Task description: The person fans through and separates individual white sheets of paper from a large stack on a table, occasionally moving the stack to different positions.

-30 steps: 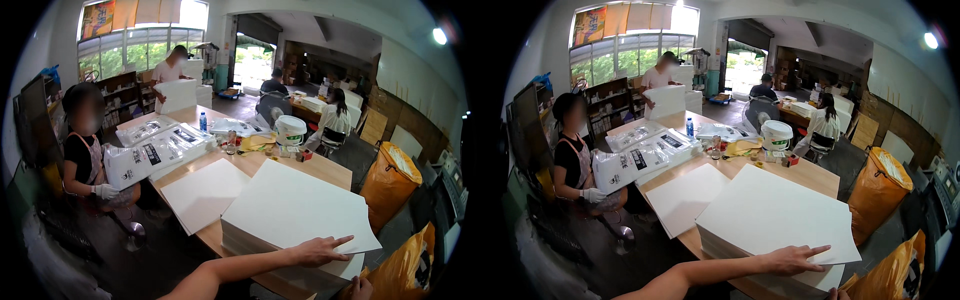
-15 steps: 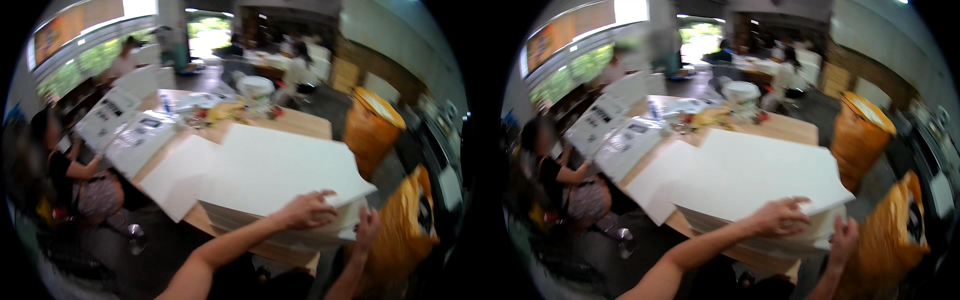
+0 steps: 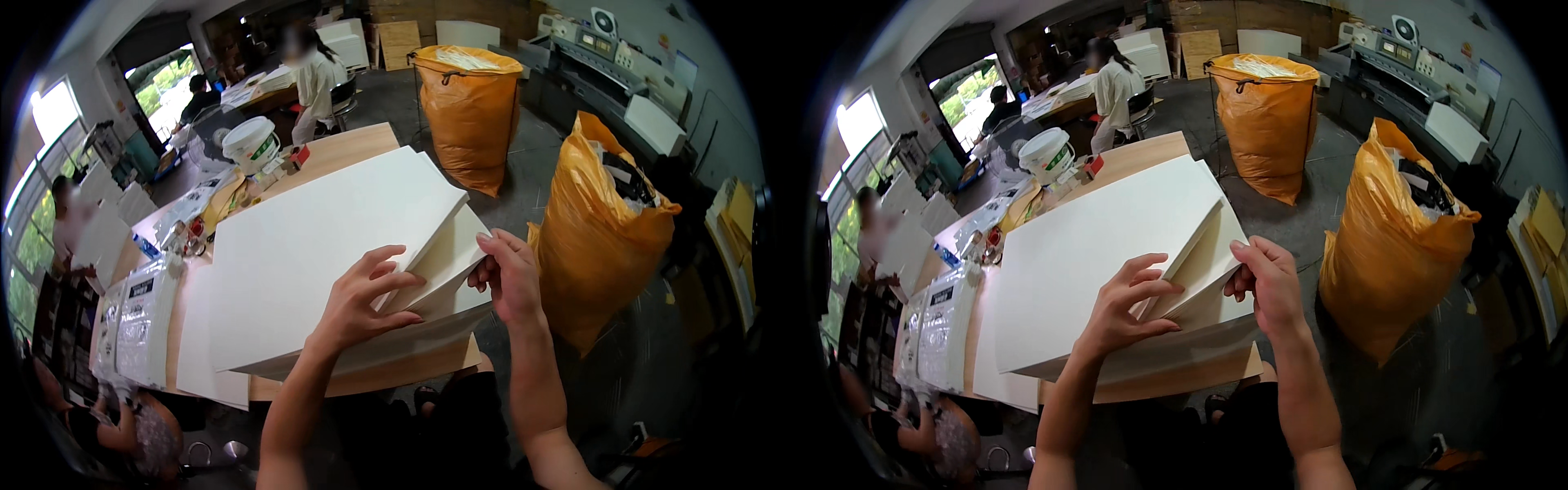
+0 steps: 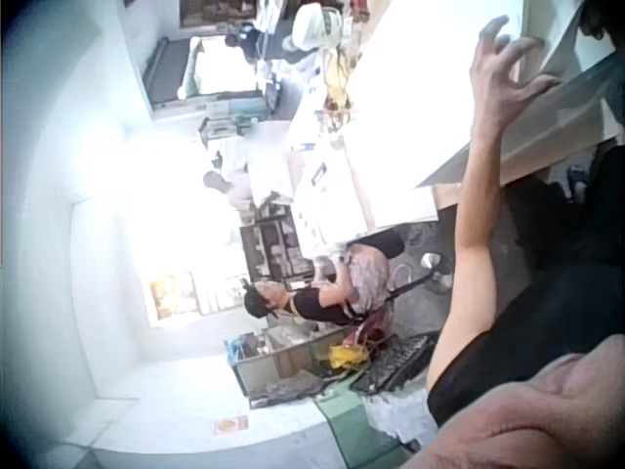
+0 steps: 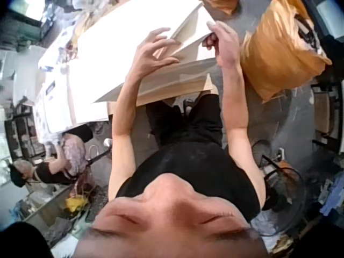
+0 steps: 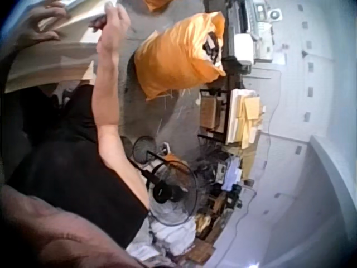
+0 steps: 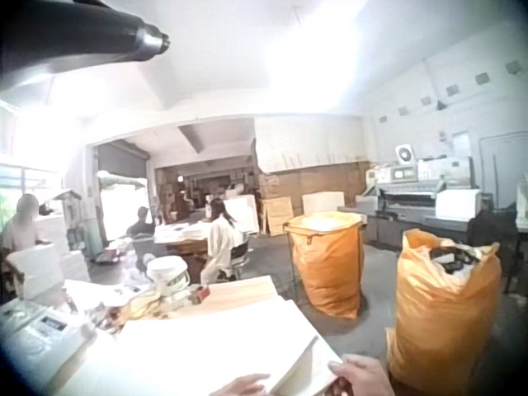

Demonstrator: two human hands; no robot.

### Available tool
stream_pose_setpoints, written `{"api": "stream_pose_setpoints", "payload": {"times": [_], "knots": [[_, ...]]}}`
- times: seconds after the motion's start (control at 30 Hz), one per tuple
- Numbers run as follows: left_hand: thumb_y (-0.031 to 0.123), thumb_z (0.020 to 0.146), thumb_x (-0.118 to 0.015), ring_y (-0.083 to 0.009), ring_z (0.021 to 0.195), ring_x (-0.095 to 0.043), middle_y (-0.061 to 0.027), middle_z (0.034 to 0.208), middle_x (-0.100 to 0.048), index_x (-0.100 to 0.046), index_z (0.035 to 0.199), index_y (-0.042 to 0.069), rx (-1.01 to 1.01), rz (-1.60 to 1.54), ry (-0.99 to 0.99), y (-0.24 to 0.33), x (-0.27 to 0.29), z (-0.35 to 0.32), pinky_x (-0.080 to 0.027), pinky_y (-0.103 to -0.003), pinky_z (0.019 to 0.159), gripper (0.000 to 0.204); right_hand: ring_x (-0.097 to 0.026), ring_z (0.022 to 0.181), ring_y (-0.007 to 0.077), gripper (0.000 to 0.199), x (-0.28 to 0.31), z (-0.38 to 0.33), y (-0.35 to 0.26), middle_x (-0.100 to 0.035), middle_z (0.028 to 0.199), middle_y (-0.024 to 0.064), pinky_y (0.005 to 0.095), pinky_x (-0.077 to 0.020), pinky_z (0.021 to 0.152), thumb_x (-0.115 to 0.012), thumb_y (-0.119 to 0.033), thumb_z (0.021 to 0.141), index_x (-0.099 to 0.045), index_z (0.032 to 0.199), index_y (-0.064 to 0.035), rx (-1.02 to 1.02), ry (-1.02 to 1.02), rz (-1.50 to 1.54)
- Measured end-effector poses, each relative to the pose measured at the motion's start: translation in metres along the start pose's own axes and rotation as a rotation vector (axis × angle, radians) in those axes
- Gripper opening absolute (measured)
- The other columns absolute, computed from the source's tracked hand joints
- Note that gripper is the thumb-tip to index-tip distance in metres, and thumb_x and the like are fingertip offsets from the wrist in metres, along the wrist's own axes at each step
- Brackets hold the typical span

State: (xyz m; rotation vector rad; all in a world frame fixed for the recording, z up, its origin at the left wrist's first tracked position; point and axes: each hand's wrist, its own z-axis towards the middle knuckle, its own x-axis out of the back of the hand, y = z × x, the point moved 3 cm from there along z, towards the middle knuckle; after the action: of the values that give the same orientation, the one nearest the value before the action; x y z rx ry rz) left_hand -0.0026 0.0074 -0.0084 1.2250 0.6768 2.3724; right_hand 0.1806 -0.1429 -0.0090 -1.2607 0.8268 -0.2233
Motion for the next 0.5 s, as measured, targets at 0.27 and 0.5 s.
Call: {"api": "stream_pose_setpoints", "payload": {"times": [0.27,0.5], "knots": [[0.005,0.078,-0.077,-0.0331,0.116,-0.067,-0.0180,0.151,-0.048,-0.073,0.119,0.010,-0.015,-0.042,-0.034,-0.003,-0.001,0.001,-0.056,-0.043,0.098,0.041,-0.058,0.054,0.0101,0.040,0.007,-0.005,0.001,-0.056,0.061,0.0011,0.0238,-0.0425,0.049,-0.067,-0.038,0.099,-0.058,0.074,-0.0079,0.039,-0.077,-0.047],[0.010,0.089,-0.071,-0.0348,0.110,-0.070,-0.0206,0.157,-0.042,-0.070,0.125,0.023,-0.105,0.149,-0.038,0.003,-0.004,0.000,-0.061,-0.043,0.090,0.038,-0.056,0.052,0.0111,0.033,-0.002,-0.003,0.006,-0.055,0.059,0.0007,0.0266,-0.0406,0.049,-0.064,-0.024,0.099,-0.056,0.072,-0.0088,0.165,0.036,-0.328]]}}
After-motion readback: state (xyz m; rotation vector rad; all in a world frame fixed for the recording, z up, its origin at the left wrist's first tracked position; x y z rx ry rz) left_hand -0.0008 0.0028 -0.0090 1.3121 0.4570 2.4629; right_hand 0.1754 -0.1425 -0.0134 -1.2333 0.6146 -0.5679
